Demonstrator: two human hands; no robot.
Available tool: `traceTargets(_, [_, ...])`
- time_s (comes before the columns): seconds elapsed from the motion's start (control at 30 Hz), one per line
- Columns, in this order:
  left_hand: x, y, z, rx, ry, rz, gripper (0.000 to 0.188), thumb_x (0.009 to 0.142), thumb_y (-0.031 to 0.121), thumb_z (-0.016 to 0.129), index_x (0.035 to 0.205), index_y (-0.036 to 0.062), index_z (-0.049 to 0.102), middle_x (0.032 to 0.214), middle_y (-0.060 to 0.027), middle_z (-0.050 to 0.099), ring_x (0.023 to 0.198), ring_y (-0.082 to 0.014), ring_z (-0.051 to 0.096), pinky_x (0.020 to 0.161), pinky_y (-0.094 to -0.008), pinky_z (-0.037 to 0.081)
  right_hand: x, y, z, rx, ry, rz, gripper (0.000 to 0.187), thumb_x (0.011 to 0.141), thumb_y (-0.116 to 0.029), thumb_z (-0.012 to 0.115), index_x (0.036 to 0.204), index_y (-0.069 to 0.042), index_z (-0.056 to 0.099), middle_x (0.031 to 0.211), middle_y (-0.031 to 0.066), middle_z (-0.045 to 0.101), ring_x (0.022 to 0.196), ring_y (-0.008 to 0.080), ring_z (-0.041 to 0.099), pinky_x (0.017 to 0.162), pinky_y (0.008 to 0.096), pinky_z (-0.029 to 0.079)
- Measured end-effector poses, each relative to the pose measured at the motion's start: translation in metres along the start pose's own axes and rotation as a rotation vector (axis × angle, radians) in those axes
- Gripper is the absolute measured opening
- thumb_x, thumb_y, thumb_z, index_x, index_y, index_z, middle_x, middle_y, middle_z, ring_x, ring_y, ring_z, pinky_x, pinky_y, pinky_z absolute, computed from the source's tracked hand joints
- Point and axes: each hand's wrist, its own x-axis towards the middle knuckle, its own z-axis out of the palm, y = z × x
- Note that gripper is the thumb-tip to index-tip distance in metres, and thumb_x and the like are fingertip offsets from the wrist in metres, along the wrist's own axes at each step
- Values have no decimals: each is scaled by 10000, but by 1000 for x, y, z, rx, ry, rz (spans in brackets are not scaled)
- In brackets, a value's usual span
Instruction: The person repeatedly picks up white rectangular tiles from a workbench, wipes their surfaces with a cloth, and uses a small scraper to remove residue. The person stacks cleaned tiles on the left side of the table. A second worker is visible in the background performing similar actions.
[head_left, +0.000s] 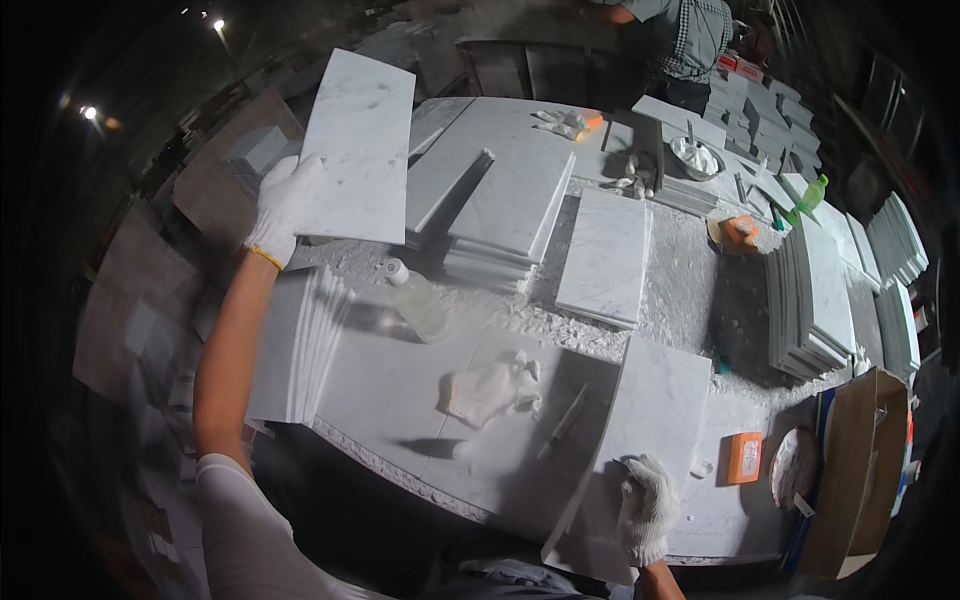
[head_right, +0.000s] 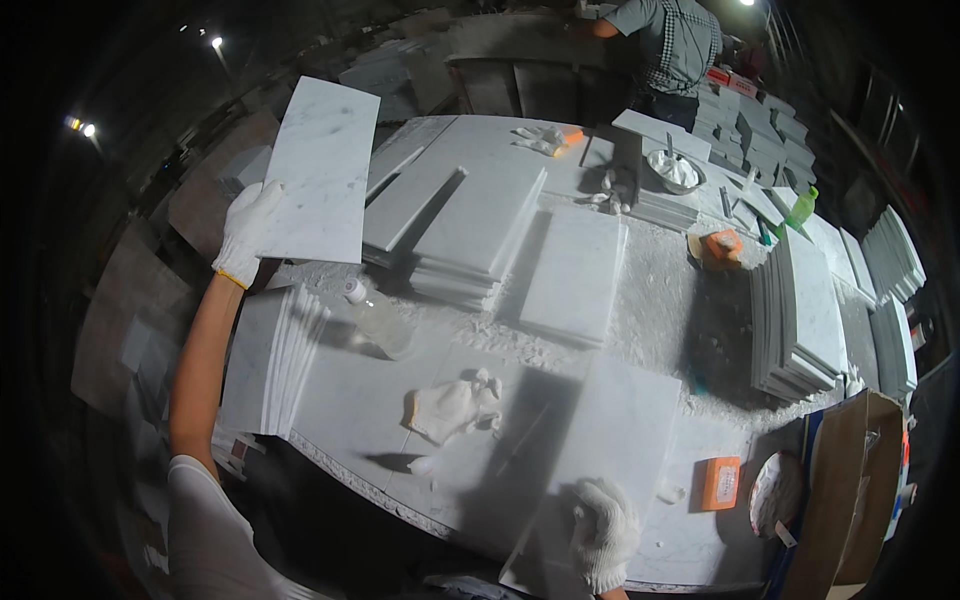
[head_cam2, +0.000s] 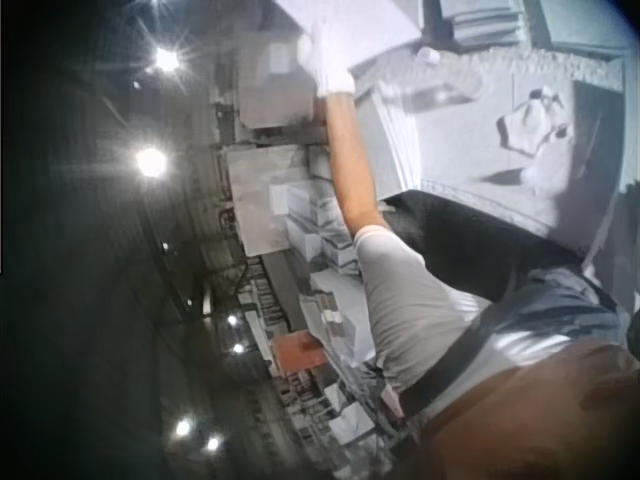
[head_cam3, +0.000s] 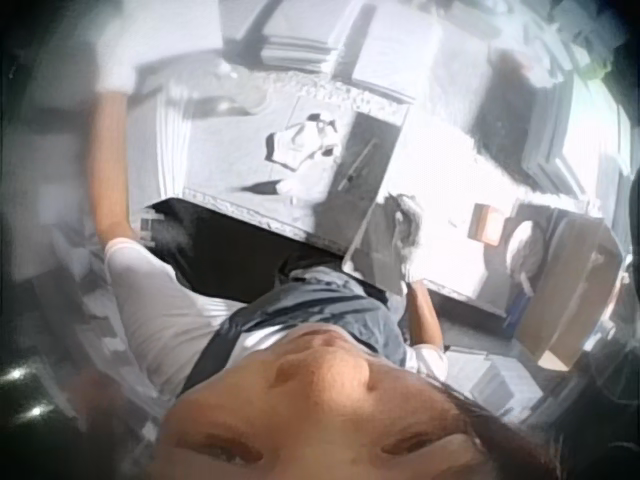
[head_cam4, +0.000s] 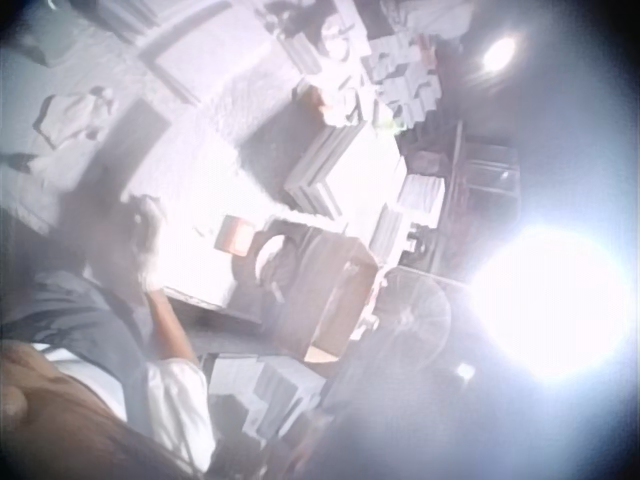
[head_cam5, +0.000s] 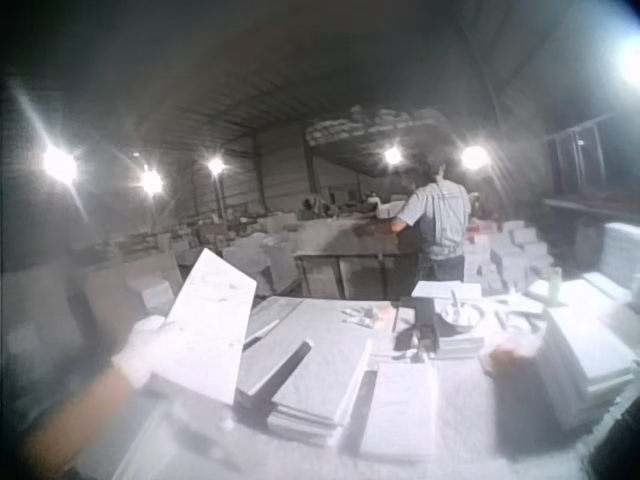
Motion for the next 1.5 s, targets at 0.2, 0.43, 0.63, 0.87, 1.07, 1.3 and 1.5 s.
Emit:
traceTargets(0.2, [10,-10,38,-45,-187,-77,273,998,206,707,1170,-5,697,1012,-11,712,867,-82,671,737,-245,550,8,-7,-3,41,-48,-6,294,821,77,674,1091,-30,718,1125,168,731,1148,375,680,1002,455,519])
traceTargets(0.43, [8,-16,135,-60,-396,-166,230,971,220,727,1052,6,712,904,-1,694,790,-84,650,691,-256,531,8,-10,1,72,-31,51,307,805,82,682,1081,-46,721,1108,164,731,1125,368,682,979,450,525])
traceTargets(0.63, [31,-45,203,8,-464,-205,271,915,291,777,903,32,698,799,6,667,682,-84,589,612,-275,476,12,-15,-4,54,-14,36,291,810,47,704,1082,-54,727,1099,166,734,1083,364,695,942,441,532])
traceTargets(0.87, [68,-97,228,10,-479,-226,289,925,296,768,931,13,706,818,3,673,706,-78,595,622,-269,479,19,-18,-11,90,-42,87,221,860,-47,732,1081,-59,729,1097,160,736,1053,368,700,933,442,536])
traceTargets(1.07, [87,-108,209,314,-586,-236,472,923,380,723,1018,-82,701,895,-98,711,778,-165,646,682,-349,513,18,-9,-12,217,-153,139,272,935,-141,721,1190,-56,678,1199,172,684,1130,390,644,998,480,502])
traceTargets(1.3, [93,-111,222,1093,-552,-156,584,863,386,704,1143,-125,681,1076,-257,735,987,-347,720,859,-450,554,20,-19,-11,129,3,60,174,919,-129,732,1077,-57,729,1094,165,727,1019,354,701,906,427,552])
traceTargets(1.5, [84,-52,237,1187,-624,294,493,852,357,709,1144,-39,712,1094,-268,723,1004,-386,717,867,-456,561,25,-18,-18,141,-59,36,239,877,-56,701,1112,-91,721,1114,135,736,1045,354,700,904,435,545])
